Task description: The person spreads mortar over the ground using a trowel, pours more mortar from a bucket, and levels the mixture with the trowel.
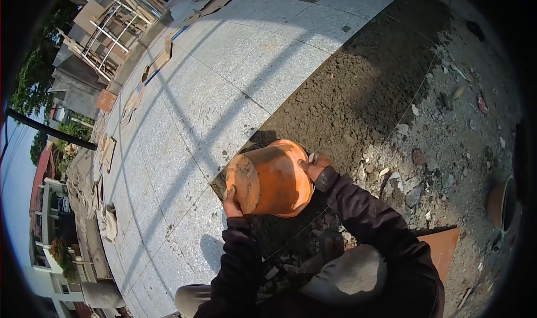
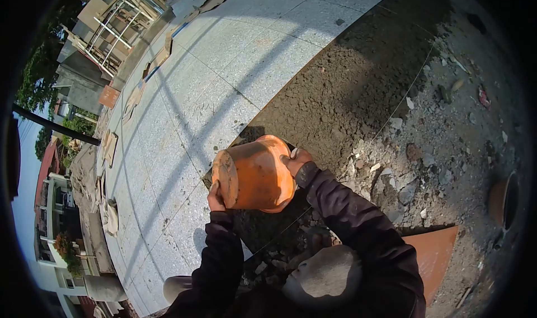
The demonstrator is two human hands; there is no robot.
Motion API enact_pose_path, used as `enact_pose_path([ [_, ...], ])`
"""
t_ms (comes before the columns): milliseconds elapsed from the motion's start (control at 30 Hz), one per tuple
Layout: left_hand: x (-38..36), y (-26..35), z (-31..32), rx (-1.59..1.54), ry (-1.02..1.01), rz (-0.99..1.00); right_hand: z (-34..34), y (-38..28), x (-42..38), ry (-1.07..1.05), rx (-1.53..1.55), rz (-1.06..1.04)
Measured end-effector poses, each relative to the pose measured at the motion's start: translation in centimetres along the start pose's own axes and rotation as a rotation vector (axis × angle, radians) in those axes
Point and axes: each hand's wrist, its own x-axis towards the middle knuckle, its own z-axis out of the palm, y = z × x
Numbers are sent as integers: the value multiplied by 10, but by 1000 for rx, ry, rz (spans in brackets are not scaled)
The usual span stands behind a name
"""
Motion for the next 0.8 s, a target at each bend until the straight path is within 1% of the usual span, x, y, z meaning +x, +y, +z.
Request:
enact_pose_path([
  [33, -15, 18, 14, -13, -12, 30, -3, -14, 0, -11, 58, -7],
  [67, -41, 43, 43, -27, -10, 51, -8, -32, -4, -30, 111, -1],
  [100, -64, 69, 74, 64, 1, 163, -16, -52, -5, -13, 146, -81],
  [133, -77, 96, 95, 221, 23, 280, -28, -77, -5, -173, 444, -28],
  [167, -90, 126, 117, 293, -32, 366, -41, -114, -13, -215, 522, -54],
  [200, -103, 153, 141, 287, -99, 478, -49, -137, -16, -273, 605, -96],
  [267, -128, 194, 177, 398, -132, 667, -64, -185, -29, -346, 722, -155],
  [300, -139, 208, 190, 427, -164, 741, -68, -203, -36, -341, 762, -167],
  [367, -154, 220, 206, 558, -161, 898, -72, -227, -47, -334, 841, -192],
  [400, -153, 219, 207, 533, -172, 974, -75, -228, -48, -413, 793, -232],
  [467, -143, 204, 198, 564, -176, 946, -67, -204, -41, -483, 825, -153],
  [500, -131, 190, 188, 570, -189, 939, -50, -177, -31, -322, 804, -52],
  [533, -101, 164, 169, 573, -165, 995, -39, -129, -17, -354, 809, 37],
  [567, -64, 127, 137, 575, -139, 829, -31, -85, -11, -348, 793, 136],
  [600, -11, 68, 90, 577, -60, 668, -29, -45, -6, -177, 344, 334],
  [633, 24, 22, 53, 371, -100, 329, -19, 14, 7, -251, 234, 535],
  [667, 58, -23, 18, 158, -64, 0, 0, 54, 6, -129, -3, 574],
  [700, 33, -1, 52, 88, -390, -81, 4, 83, 22, -147, -144, 486],
  [733, 6, 19, 84, 161, -492, 84, 8, 111, 36, -153, -289, 399],
  [767, -15, 32, 98, 368, -242, 237, -31, 20, -17, -304, -79, 452],
  [800, -29, 50, 114, 433, -320, 387, -25, 19, -27, -229, 263, 489],
])
